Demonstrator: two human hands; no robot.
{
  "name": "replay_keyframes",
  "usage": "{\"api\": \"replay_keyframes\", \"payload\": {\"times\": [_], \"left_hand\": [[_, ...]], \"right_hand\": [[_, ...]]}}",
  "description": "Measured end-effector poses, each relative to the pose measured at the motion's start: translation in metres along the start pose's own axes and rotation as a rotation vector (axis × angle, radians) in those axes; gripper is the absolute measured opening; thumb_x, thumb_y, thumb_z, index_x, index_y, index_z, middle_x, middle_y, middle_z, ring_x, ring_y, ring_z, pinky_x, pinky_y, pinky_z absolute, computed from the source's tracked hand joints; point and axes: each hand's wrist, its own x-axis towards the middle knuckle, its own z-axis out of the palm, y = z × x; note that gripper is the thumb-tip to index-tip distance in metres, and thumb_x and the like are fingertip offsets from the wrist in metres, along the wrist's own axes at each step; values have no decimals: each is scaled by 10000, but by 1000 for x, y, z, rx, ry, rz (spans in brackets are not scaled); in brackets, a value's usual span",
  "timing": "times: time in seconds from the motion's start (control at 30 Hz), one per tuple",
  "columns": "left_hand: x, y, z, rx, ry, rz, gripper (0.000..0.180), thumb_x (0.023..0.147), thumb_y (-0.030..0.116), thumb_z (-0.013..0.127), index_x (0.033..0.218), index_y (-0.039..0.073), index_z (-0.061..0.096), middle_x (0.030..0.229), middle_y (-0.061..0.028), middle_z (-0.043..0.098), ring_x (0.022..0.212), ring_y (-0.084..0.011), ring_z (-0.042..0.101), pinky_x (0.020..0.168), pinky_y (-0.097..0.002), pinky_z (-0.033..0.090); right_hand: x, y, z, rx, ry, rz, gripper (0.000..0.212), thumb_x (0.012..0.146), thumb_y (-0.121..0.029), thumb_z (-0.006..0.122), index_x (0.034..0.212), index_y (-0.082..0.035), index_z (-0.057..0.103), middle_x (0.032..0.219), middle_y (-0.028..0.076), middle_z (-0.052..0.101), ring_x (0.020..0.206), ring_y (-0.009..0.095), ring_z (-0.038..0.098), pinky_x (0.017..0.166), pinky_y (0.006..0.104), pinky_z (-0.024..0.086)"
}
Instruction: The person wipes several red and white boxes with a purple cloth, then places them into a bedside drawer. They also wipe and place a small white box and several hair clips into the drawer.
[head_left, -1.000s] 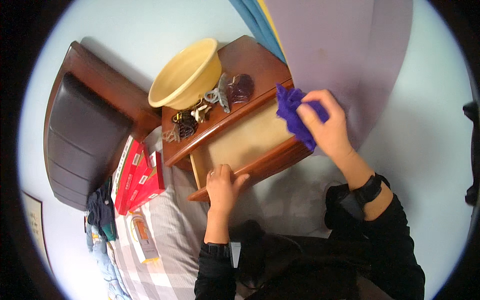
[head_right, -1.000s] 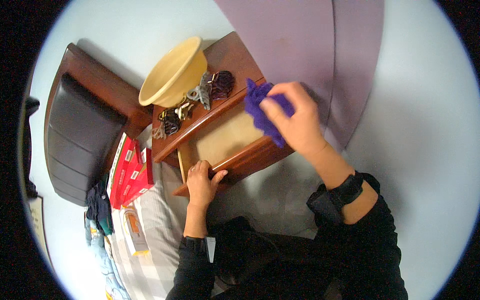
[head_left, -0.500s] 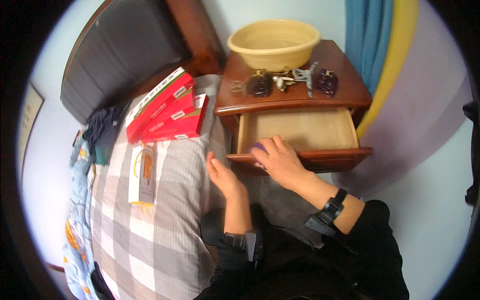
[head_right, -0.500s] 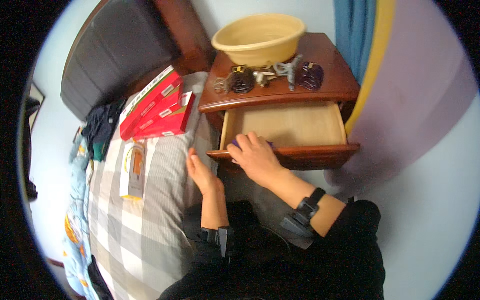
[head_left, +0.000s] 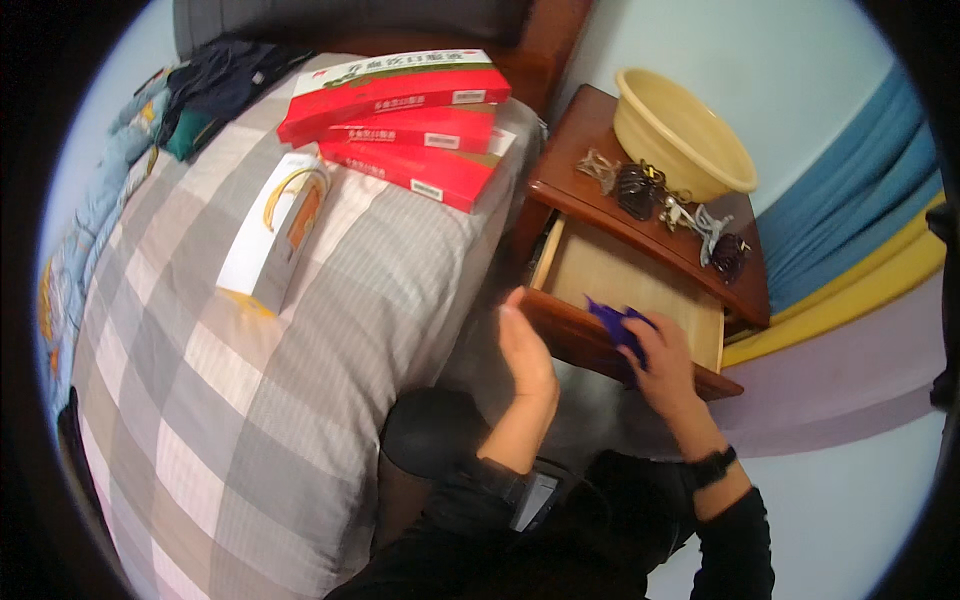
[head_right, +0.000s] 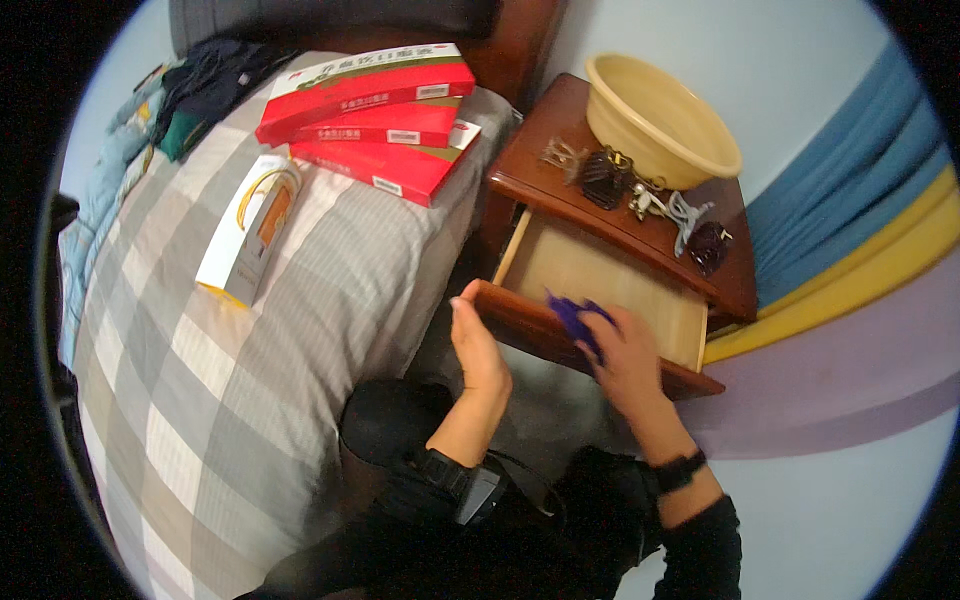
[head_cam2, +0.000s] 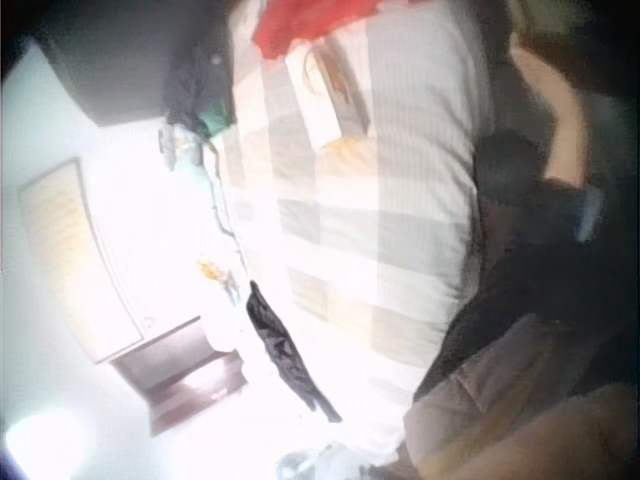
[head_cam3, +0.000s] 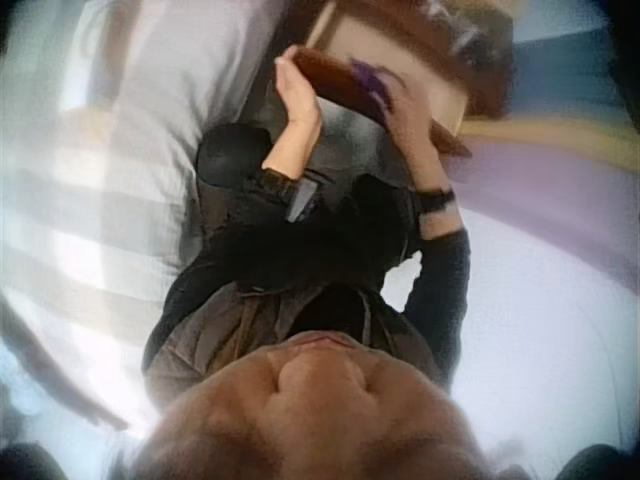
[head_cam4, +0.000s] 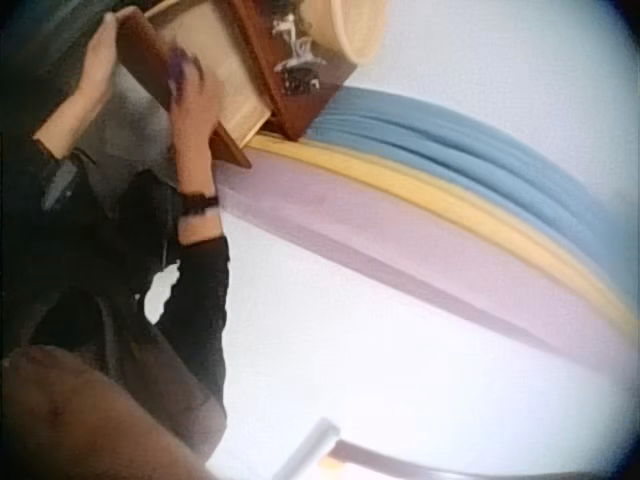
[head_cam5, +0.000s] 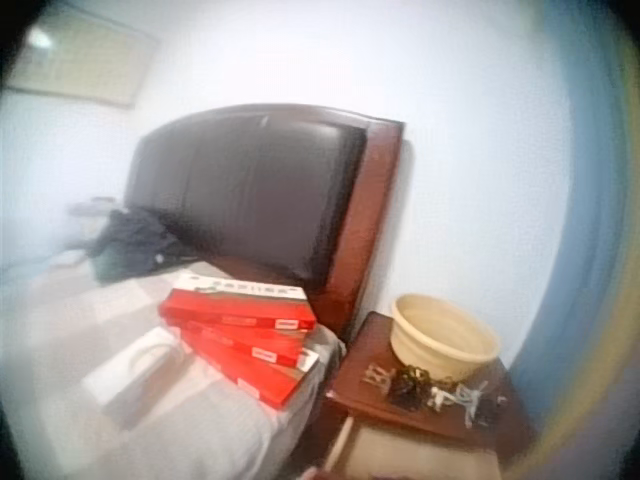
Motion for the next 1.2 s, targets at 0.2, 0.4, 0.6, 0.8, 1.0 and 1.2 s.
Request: {"api": "replay_keyframes", "payload": {"times": [0.2,0.4,0.6,0.8,1.0,1.2], "left_hand": [[-9,-10,3,231,-3,124,489,1021,330,384,1378,-3,395,1443,-199,360,1344,-330,321,1129,-402,227],[-5,-10,4,308,34,202,506,965,327,527,1330,-8,420,1349,-212,415,1276,-345,366,1094,-423,266],[5,15,11,595,42,552,450,858,182,659,1220,-9,472,1289,-229,432,1243,-393,377,1071,-472,274],[-12,48,17,1378,-562,826,260,838,245,666,1013,55,639,1010,-128,627,1107,-335,535,1032,-623,251],[-15,68,11,1571,-871,775,346,741,382,745,865,68,667,907,-120,631,998,-305,597,999,-522,335],[-11,85,3,1668,-1241,620,381,719,383,751,867,48,646,918,-123,634,954,-319,614,915,-436,424]], "right_hand": [[-58,40,-48,-31,-20,216,380,748,-4,717,1094,-61,571,1063,165,548,996,377,539,854,427,456],[-6,-9,4,91,20,147,358,775,-84,716,1107,-88,582,1076,169,536,1011,374,517,873,445,443],[25,-32,21,246,-9,64,349,797,-92,703,1120,-72,572,1091,153,526,1002,359,533,872,403,452],[-35,27,-42,275,-144,203,328,813,-116,713,1110,-70,581,1080,146,552,1027,345,556,873,392,461],[-79,48,-83,273,-220,326,311,815,-88,711,1100,-59,589,1056,149,567,1019,347,569,868,380,465],[-50,46,-105,344,-478,402,272,833,-110,700,1079,-39,610,1009,142,620,989,323,596,868,359,474]]}}
